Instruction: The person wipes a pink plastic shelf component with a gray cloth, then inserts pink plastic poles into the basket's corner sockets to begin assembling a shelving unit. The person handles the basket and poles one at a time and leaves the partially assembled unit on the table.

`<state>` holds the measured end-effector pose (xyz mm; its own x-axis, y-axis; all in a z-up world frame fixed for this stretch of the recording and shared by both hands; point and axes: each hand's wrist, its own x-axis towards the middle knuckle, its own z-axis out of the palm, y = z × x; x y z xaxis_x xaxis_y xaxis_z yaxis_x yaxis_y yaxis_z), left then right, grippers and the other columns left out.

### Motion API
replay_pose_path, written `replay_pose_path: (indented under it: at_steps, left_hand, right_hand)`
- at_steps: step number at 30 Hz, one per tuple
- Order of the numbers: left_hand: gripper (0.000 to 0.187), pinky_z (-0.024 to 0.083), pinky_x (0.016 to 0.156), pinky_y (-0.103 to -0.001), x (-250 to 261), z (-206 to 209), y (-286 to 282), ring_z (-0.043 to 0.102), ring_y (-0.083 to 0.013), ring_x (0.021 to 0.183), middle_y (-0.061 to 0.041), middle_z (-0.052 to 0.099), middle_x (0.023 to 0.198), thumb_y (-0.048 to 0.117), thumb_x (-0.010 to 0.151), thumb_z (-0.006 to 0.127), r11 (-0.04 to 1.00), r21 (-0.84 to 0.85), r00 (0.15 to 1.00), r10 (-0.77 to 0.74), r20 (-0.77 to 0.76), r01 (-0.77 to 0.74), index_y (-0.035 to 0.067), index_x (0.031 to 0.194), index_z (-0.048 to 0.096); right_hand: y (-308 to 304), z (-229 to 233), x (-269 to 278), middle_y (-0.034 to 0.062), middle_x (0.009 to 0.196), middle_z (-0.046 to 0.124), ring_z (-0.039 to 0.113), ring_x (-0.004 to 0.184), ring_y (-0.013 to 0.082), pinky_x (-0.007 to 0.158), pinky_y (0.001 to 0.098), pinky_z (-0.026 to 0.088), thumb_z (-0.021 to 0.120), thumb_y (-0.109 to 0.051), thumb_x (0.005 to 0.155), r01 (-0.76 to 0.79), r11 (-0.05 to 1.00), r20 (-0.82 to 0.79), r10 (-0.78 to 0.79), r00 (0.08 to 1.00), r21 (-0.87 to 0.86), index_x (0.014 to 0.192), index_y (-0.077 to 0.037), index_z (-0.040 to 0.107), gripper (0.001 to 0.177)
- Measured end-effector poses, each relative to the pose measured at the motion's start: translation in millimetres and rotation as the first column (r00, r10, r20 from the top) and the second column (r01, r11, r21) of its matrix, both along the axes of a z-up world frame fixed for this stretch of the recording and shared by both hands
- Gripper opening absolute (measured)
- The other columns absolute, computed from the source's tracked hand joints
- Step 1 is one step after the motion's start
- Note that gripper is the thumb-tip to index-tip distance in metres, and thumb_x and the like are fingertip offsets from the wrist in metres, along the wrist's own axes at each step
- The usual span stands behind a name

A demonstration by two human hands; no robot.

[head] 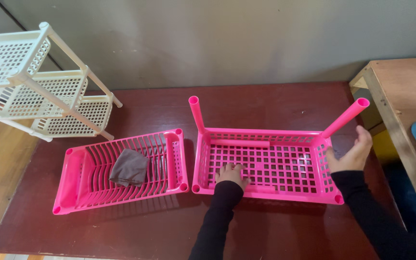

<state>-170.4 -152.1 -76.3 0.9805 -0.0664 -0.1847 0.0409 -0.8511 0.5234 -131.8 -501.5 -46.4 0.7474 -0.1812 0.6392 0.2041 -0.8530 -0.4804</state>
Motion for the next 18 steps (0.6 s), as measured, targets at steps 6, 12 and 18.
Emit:
replay_pose_path:
  at_steps: [6,12,18]
  left_hand:
    - [0.034,0.045,0.1,-0.053,-5.9,1.7,24.0,0.052,-0.0382,0.125,-0.015,0.064,0.124,0.05,0.092,0.065,0.981,0.042,0.981,-0.19,-0.05,0.192,0.024,0.109,0.079]
    - [0.042,0.042,0.101,-0.054,-13.4,-0.1,26.2,0.057,-0.0311,0.119,-0.012,0.066,0.113,0.056,0.095,0.06,0.972,0.034,0.972,-0.231,-0.044,0.233,0.019,0.104,0.079]
    - [0.042,0.047,0.094,-0.053,-22.1,0.8,25.2,0.059,-0.0304,0.115,-0.011,0.067,0.109,0.055,0.096,0.062,0.97,0.033,0.961,-0.242,0.133,0.24,0.016,0.103,0.076]
  right_hand:
    - [90.7,-11.5,-54.1,0.0126,0.122,0.068,0.068,0.111,0.0292,0.096,0.0434,0.055,0.071,-0.023,0.085,-0.261,0.961,-0.537,0.267,0.801,0.089,0.122,-0.012,0.065,0.038]
    - [121.5,-52.8,-38.1,0.0075,0.102,0.079,0.075,0.089,0.0214,0.081,0.036,0.059,0.066,-0.04,0.097,-0.215,0.976,-0.893,0.115,0.434,0.021,0.127,-0.022,0.069,0.035]
    - [102.3,-79.0,-33.2,0.0106,0.1,0.081,0.069,0.069,0.018,0.065,0.0325,0.058,0.054,-0.022,0.101,0.203,0.835,-0.831,0.42,0.365,0.511,0.133,-0.016,0.067,0.035]
